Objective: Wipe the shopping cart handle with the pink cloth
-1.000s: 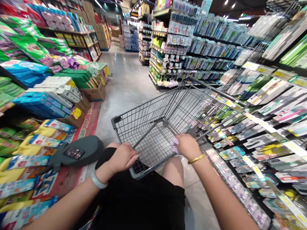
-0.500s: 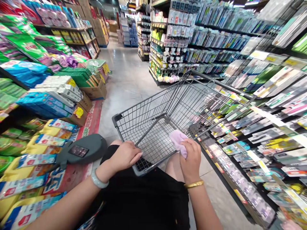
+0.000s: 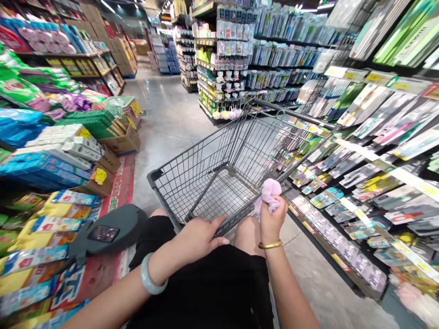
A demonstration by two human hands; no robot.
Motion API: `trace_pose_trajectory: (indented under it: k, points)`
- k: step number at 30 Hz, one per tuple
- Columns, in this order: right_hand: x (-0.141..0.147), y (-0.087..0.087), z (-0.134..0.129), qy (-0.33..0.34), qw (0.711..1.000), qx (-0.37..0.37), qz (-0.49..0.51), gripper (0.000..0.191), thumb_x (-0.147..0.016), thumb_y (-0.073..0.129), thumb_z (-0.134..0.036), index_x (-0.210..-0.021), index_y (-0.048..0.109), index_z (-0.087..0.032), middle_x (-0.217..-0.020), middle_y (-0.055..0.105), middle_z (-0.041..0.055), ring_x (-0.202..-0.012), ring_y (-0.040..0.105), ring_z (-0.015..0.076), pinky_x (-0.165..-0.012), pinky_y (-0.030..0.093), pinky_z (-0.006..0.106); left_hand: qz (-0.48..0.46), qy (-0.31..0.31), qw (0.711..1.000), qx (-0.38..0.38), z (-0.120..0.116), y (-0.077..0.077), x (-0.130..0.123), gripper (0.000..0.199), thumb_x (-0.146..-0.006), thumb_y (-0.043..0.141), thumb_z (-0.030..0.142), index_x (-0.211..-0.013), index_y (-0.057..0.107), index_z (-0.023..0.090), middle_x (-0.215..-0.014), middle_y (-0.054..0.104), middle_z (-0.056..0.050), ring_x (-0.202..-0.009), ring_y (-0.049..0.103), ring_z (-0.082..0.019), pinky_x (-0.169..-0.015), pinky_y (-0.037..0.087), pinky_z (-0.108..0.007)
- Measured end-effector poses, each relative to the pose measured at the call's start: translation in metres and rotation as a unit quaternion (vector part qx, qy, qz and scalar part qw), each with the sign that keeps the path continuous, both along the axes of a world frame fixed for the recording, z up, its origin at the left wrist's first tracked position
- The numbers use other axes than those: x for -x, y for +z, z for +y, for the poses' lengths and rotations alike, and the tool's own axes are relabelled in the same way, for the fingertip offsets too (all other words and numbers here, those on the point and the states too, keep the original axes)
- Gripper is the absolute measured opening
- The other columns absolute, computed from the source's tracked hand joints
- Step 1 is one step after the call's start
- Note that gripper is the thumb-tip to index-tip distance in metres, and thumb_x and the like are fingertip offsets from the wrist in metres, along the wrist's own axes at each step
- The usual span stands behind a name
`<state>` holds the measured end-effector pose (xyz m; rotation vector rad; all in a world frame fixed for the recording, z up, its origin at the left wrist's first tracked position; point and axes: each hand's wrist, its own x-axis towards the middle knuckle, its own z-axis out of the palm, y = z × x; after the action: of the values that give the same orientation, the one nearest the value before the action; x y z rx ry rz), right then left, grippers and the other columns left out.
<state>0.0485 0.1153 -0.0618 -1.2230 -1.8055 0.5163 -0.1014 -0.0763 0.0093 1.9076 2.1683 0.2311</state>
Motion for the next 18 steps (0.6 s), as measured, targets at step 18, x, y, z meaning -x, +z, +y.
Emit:
trace_pose_trajectory:
  k: [18]
  points:
    - [-0.006,0.015,0.118,0.152,0.966,-0.194,-0.079,0.034,-0.076,0.056,-0.024,-0.107,0.071,-0.025,-0.112,0.061,0.0075,-0.108,0.055,0.0267,-0.099,0.042,0.044,0.028,0.035,0.996,0.074,-0.004,-0.013,0.000,0.028,-0.094,0.045,0.034,-0.119,0.052,0.024,-0.080,0.072,-0.007,-0.071,0.070,-0.027,-0.060,0.052,-0.032]
